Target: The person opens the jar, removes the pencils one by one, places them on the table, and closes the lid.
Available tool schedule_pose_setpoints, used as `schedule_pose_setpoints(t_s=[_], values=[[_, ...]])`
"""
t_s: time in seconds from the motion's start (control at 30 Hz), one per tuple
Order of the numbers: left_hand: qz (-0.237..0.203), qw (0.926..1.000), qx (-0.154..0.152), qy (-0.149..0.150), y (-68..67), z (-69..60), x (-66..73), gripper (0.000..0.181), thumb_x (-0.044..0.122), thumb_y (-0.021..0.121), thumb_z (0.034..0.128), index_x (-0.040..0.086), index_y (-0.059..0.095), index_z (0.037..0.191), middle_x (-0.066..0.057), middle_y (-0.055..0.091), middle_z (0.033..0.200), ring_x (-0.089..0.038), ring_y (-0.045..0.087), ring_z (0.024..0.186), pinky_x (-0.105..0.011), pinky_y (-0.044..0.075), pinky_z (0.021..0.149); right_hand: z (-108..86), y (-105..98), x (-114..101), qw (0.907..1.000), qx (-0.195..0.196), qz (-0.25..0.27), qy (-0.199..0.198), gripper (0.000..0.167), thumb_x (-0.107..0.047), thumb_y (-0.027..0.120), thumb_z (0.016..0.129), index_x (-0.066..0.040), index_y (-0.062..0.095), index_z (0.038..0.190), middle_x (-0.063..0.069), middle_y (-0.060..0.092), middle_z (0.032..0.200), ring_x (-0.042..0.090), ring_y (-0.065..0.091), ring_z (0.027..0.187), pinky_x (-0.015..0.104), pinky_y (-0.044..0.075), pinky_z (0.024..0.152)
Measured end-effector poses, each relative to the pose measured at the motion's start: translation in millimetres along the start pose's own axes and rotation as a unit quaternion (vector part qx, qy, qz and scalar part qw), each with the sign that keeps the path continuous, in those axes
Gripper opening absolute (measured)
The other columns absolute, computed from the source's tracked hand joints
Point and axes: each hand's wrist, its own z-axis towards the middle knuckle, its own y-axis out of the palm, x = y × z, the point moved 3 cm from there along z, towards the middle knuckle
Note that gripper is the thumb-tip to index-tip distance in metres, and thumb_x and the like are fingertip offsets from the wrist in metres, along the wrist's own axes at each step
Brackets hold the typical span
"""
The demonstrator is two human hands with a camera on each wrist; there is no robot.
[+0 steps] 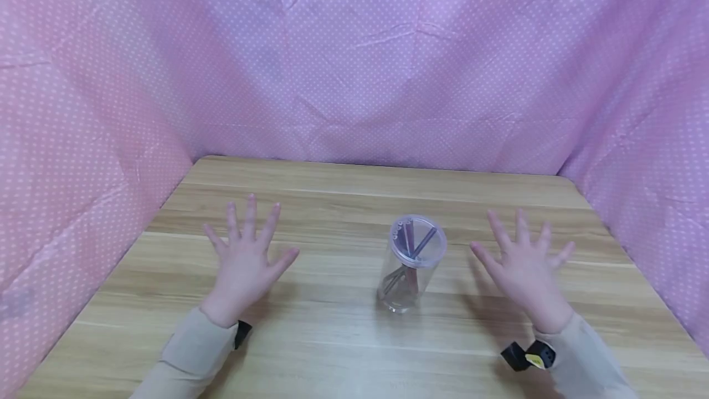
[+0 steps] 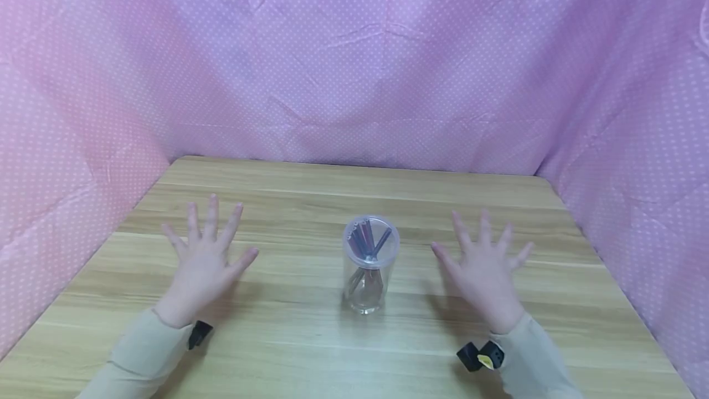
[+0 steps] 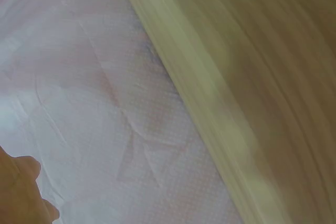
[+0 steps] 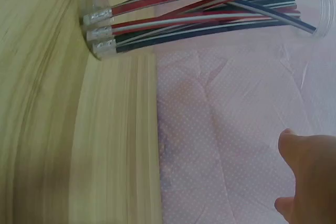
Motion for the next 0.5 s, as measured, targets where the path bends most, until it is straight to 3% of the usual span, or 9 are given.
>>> schedule_pose_setpoints(t_s=[0.2, 0.3, 0.4, 0.5], values=[[-0.037, 0.999, -0.015, 0.018, 0.1, 4.1, 18.9, 0.082, 0.056, 0.056, 0.086, 0.017, 0.024, 0.151, -0.016, -0.008, 0.159, -0.05, -0.013, 0.14, -0.077, -0.016, 0.098, 3.2, -4.1, -17.2, 0.9996, 0.009, 0.011, -0.024, 0.072, -0.06, 0.037, 0.094, -0.022, 0.017, 0.152, 0.035, 0.006, 0.152, 0.072, -0.002, 0.126, 0.08, -0.024, 0.087], [-0.07, 0.9964, 0.001, 0.047, 1.4, 7.2, 30.5, 0.085, 0.054, 0.06, 0.0822, 0.016, 0.026, 0.15, -0.018, -0.005, 0.159, -0.05, -0.012, 0.14, -0.077, -0.015, 0.099, 4.5, -7.7, -26.3, 0.9989, 0.023, 0.016, -0.037, 0.071, -0.058, 0.038, 0.094, -0.021, 0.02, 0.152, 0.034, 0.009, 0.152, 0.069, -0.003, 0.129, 0.079, -0.024, 0.089], [-0.118, 0.9898, 0.022, 0.077, 4.1, 9.6, 40.7, 0.089, 0.054, 0.064, 0.078, 0.015, 0.028, 0.149, -0.019, 0.001, 0.158, -0.05, -0.007, 0.141, -0.076, -0.013, 0.101, 4.1, -12.5, -36.4, 0.9972, 0.046, 0.025, -0.054, 0.068, -0.056, 0.04, 0.095, -0.02, 0.025, 0.15, 0.032, 0.013, 0.152, 0.066, 0.001, 0.131, 0.079, -0.019, 0.093], [-0.177, 0.9786, 0.035, 0.098, 5.8, 11.5, 50.1, 0.091, 0.049, 0.069, 0.0737, 0.014, 0.029, 0.148, -0.02, 0.007, 0.157, -0.049, 0.0, 0.141, -0.075, -0.009, 0.104, 3.0, -16.8, -45.1, 0.9921, 0.083, 0.044, -0.082, 0.063, -0.051, 0.044, 0.095, -0.017, 0.032, 0.147, 0.03, 0.021, 0.149, 0.059, 0.008, 0.133, 0.077, -0.013, 0.098]])
